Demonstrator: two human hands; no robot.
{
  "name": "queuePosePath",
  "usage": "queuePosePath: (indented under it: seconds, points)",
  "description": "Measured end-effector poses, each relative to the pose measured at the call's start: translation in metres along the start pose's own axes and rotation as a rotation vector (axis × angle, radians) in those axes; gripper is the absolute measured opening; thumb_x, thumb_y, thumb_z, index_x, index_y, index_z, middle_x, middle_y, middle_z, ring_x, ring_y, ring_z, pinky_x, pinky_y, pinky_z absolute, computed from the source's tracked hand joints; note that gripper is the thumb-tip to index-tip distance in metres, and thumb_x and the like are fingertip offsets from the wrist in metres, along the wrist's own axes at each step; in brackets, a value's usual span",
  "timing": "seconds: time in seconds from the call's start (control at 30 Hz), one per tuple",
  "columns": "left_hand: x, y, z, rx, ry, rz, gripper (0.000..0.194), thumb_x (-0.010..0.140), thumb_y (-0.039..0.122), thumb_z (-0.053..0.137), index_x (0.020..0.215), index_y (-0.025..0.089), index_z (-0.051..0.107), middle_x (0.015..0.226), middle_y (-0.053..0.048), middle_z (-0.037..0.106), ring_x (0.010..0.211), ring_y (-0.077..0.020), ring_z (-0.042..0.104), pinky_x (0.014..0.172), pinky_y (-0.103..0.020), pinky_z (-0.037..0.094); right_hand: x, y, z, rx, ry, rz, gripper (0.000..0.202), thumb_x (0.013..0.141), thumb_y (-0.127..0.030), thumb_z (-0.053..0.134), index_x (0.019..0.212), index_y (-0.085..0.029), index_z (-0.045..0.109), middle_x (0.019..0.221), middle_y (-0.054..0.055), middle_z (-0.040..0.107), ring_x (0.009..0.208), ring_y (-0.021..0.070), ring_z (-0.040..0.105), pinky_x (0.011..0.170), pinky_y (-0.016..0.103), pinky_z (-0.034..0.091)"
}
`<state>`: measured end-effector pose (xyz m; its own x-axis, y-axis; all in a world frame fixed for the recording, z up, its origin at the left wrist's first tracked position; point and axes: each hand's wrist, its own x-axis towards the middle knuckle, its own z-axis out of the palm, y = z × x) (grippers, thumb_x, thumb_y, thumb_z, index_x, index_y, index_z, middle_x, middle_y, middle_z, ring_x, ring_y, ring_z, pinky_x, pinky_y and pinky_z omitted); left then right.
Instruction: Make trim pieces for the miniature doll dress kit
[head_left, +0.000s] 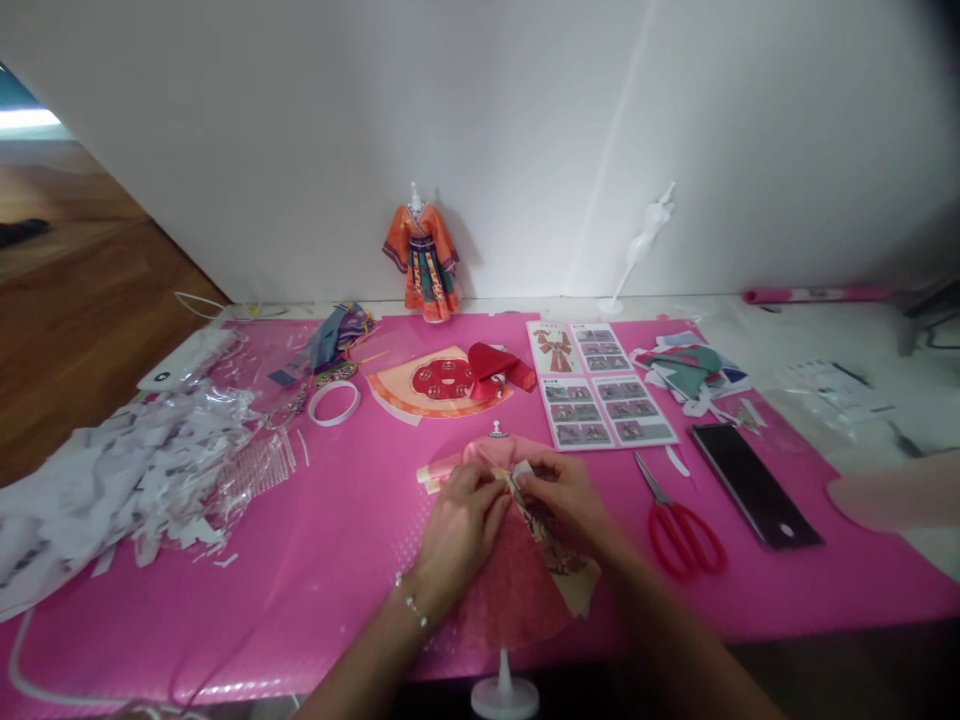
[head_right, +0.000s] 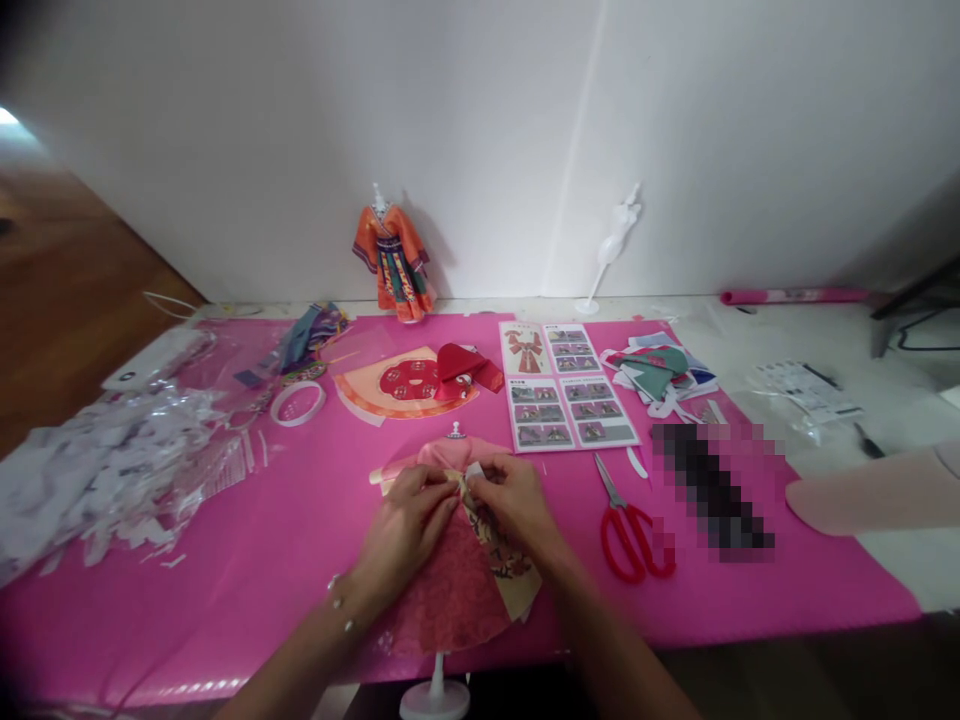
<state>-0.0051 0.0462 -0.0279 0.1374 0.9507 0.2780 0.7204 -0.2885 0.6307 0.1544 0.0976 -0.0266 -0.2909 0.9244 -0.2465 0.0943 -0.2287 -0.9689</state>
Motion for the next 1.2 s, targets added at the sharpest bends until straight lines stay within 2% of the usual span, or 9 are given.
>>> queuePosePath:
  seconds: [0.13, 0.23, 0.33, 0.43, 0.67, 0.8, 0.97, 1.1, 1.2]
  points:
    - [-0.008, 0.007, 0.0, 0.101, -0.068, 0.044, 0.024, 0.094, 0.024, 0.048, 0.112, 0.02, 0.064, 0.111, -0.011, 0.062, 0.103, -0.0261, 0.056, 0.091, -0.043, 0.048, -0.001, -0.001, 0.0, 0.018, 0.004, -0.015, 0.017, 0.072, -0.031, 0.065, 0.072, -0.014, 0.067, 0.062, -0.002, 0.058, 0.054, 0.0099, 0.048, 0.05, 0.021, 0.036]
    - [-0.013, 0.005, 0.003, 0.062, -0.003, 0.037, 0.026, 0.094, 0.024, 0.047, 0.115, 0.02, 0.061, 0.113, -0.011, 0.064, 0.106, -0.0265, 0.057, 0.092, -0.043, 0.048, -0.001, -0.001, -0.001, 0.02, 0.013, -0.019, 0.019, 0.072, -0.031, 0.067, 0.076, -0.013, 0.069, 0.066, 0.001, 0.063, 0.057, 0.0112, 0.052, 0.052, 0.022, 0.038]
    - [-0.012, 0.002, 0.003, -0.068, 0.071, -0.074, 0.021, 0.094, 0.023, 0.047, 0.108, 0.021, 0.061, 0.105, -0.008, 0.067, 0.099, -0.0231, 0.061, 0.088, -0.038, 0.049, 0.0, -0.001, 0.0, 0.031, 0.013, -0.022, 0.023, 0.071, -0.032, 0.068, 0.083, -0.012, 0.071, 0.074, 0.004, 0.068, 0.062, 0.0137, 0.058, 0.057, 0.024, 0.043]
    - [-0.005, 0.0, 0.003, -0.14, 0.076, -0.182, 0.014, 0.09, 0.021, 0.05, 0.098, 0.02, 0.062, 0.095, -0.006, 0.069, 0.088, -0.0205, 0.064, 0.078, -0.032, 0.049, 0.0, 0.0, 0.001, 0.05, 0.018, -0.031, 0.027, 0.07, -0.032, 0.069, 0.088, -0.012, 0.07, 0.082, 0.007, 0.071, 0.07, 0.0167, 0.063, 0.064, 0.027, 0.047]
    - [0.008, -0.002, 0.004, -0.12, 0.081, -0.2, 0.006, 0.079, 0.017, 0.055, 0.08, 0.02, 0.061, 0.077, -0.002, 0.063, 0.071, -0.0174, 0.057, 0.066, -0.029, 0.043, 0.004, 0.0, 0.003, 0.062, 0.064, -0.046, 0.027, 0.068, -0.033, 0.071, 0.086, -0.014, 0.067, 0.082, 0.008, 0.071, 0.071, 0.0181, 0.064, 0.065, 0.029, 0.05]
    - [0.011, -0.002, 0.003, -0.133, 0.086, -0.2, 0.011, 0.078, 0.016, 0.054, 0.068, 0.02, 0.057, 0.074, -0.002, 0.06, 0.069, -0.0164, 0.055, 0.065, -0.028, 0.041, 0.005, -0.001, 0.003, 0.033, 0.086, -0.063, 0.023, 0.067, -0.031, 0.07, 0.083, -0.015, 0.066, 0.079, 0.006, 0.07, 0.069, 0.0169, 0.064, 0.064, 0.027, 0.05]
    - [0.013, -0.003, 0.002, -0.175, 0.117, -0.248, 0.013, 0.079, 0.018, 0.055, 0.066, 0.02, 0.058, 0.071, -0.001, 0.061, 0.066, -0.0155, 0.054, 0.063, -0.027, 0.04, 0.004, -0.001, 0.003, -0.068, 0.132, -0.109, 0.022, 0.07, -0.03, 0.066, 0.085, -0.015, 0.065, 0.078, 0.005, 0.069, 0.068, 0.0171, 0.064, 0.061, 0.027, 0.049]
    - [0.013, -0.003, 0.003, -0.237, 0.147, -0.315, 0.014, 0.08, 0.023, 0.057, 0.067, 0.02, 0.06, 0.069, 0.0, 0.062, 0.065, -0.0153, 0.055, 0.063, -0.027, 0.041, 0.003, -0.001, 0.006, -0.214, 0.21, -0.196, 0.014, 0.074, -0.026, 0.063, 0.084, -0.016, 0.066, 0.077, 0.004, 0.069, 0.07, 0.0177, 0.064, 0.064, 0.028, 0.048]
    - [0.011, -0.004, 0.005, -0.304, 0.169, -0.384, 0.015, 0.081, 0.028, 0.057, 0.07, 0.019, 0.062, 0.069, 0.0, 0.063, 0.065, -0.0154, 0.057, 0.064, -0.027, 0.043, 0.004, 0.0, 0.012, -0.306, 0.223, -0.269, 0.013, 0.076, -0.023, 0.061, 0.087, -0.017, 0.066, 0.079, 0.004, 0.07, 0.071, 0.0178, 0.065, 0.066, 0.028, 0.048]
